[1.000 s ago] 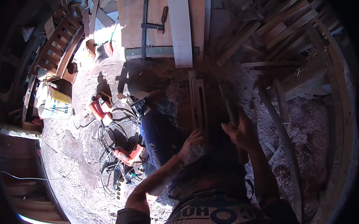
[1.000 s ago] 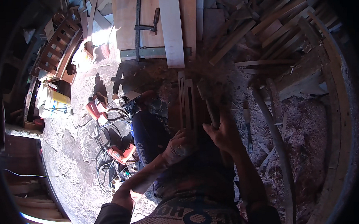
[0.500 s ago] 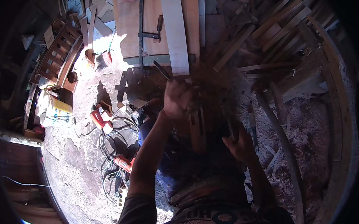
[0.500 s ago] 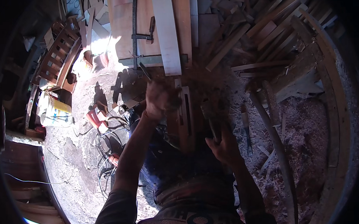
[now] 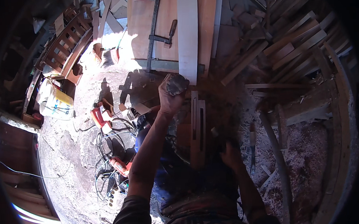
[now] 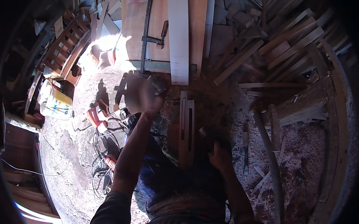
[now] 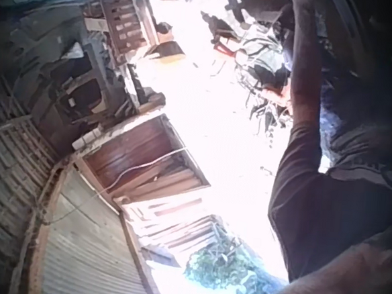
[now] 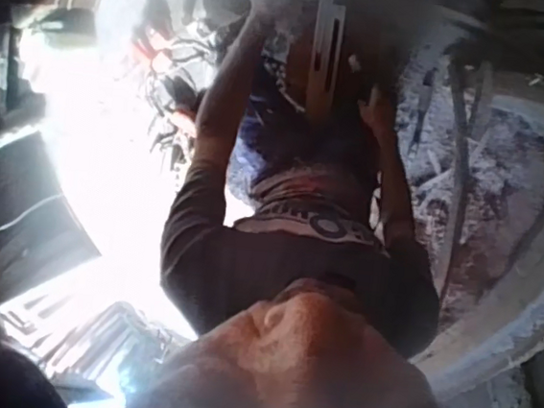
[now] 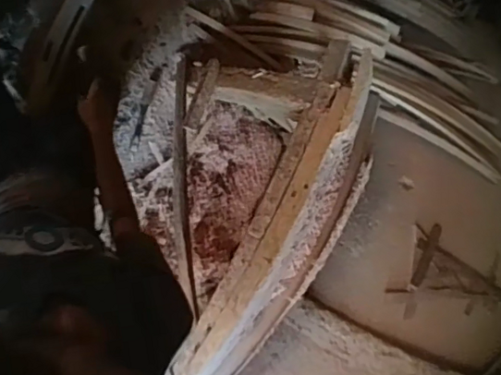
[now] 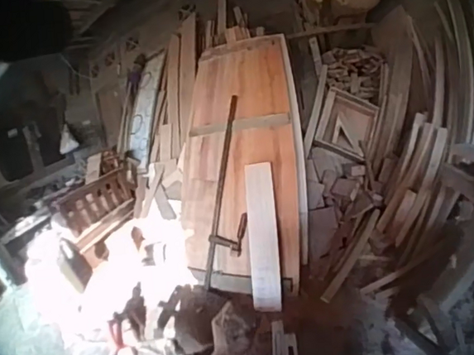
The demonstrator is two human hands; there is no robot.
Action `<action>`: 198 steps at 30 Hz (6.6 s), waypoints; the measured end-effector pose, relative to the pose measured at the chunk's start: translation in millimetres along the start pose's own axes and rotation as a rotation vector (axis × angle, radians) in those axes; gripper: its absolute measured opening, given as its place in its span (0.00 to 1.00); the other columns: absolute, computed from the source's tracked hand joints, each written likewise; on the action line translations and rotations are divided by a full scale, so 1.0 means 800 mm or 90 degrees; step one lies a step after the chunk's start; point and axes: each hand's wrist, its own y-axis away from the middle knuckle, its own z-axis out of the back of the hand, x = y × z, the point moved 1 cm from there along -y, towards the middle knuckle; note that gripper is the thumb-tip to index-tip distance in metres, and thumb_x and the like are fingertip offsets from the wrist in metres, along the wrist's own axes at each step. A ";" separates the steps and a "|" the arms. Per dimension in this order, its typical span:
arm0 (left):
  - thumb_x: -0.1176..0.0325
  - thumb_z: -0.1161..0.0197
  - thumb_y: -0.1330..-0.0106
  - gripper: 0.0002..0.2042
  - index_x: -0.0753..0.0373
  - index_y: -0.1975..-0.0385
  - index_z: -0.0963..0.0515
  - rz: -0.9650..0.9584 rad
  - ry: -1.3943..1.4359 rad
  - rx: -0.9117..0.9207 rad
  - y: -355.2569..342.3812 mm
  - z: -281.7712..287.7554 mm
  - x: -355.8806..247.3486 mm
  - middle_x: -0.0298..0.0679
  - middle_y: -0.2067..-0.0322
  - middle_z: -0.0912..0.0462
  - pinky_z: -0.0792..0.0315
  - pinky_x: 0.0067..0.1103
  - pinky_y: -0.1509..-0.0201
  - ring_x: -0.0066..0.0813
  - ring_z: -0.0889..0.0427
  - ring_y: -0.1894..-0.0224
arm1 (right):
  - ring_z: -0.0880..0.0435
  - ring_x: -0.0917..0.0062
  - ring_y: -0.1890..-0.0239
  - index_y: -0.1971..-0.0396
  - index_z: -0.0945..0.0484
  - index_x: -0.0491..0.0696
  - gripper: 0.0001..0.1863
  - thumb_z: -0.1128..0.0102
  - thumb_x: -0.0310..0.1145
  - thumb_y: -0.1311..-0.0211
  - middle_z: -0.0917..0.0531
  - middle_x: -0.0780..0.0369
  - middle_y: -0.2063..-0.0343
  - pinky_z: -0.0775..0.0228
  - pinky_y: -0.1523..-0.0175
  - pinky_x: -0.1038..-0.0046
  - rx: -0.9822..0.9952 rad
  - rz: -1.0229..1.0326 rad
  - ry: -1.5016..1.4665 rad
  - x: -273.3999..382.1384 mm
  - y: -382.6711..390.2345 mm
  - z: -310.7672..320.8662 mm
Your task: The person carves a channel in a wood piece using a wide-bladed tool and an axe, repeatedly striking the tool to remove material.
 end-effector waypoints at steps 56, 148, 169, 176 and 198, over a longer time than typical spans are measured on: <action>0.52 0.36 0.42 0.21 0.56 0.53 0.19 0.394 -0.399 0.583 0.083 -0.099 0.088 0.50 0.52 0.16 0.24 0.43 0.46 0.52 0.18 0.47 | 0.23 0.48 0.42 0.34 0.36 0.43 0.37 0.38 0.42 0.42 0.22 0.42 0.45 0.31 0.36 0.53 0.114 -0.060 -0.060 -0.064 -0.080 -0.042; 0.71 0.28 0.41 0.05 0.64 0.71 0.17 0.240 0.223 0.007 0.001 -0.071 0.023 0.28 0.71 0.16 0.28 0.18 0.64 0.13 0.22 0.67 | 0.20 0.76 0.74 0.46 0.27 0.44 0.26 0.29 0.36 0.41 0.18 0.62 0.67 0.24 0.73 0.72 0.148 -0.326 -0.681 -0.009 -0.015 -0.047; 0.73 0.32 0.41 0.03 0.64 0.71 0.18 0.321 0.279 -0.031 0.008 -0.058 0.032 0.27 0.75 0.19 0.28 0.18 0.66 0.14 0.22 0.69 | 0.21 0.78 0.78 0.50 0.25 0.46 0.21 0.31 0.35 0.40 0.19 0.64 0.70 0.25 0.75 0.74 0.154 -0.338 -0.690 0.003 -0.011 -0.035; 0.74 0.32 0.40 0.05 0.65 0.67 0.16 0.192 0.192 0.021 0.016 -0.085 0.024 0.31 0.70 0.14 0.24 0.20 0.61 0.16 0.19 0.66 | 0.22 0.79 0.79 0.51 0.25 0.46 0.20 0.32 0.36 0.40 0.20 0.64 0.71 0.26 0.75 0.75 0.154 -0.327 -0.701 0.010 -0.014 -0.036; 0.73 0.30 0.43 0.08 0.67 0.65 0.17 0.225 0.274 0.040 0.021 -0.078 0.025 0.31 0.68 0.14 0.24 0.18 0.62 0.17 0.19 0.65 | 0.23 0.79 0.83 0.36 0.34 0.48 0.33 0.32 0.27 0.41 0.21 0.62 0.68 0.31 0.83 0.77 -0.044 -0.097 -0.753 0.135 -0.041 0.103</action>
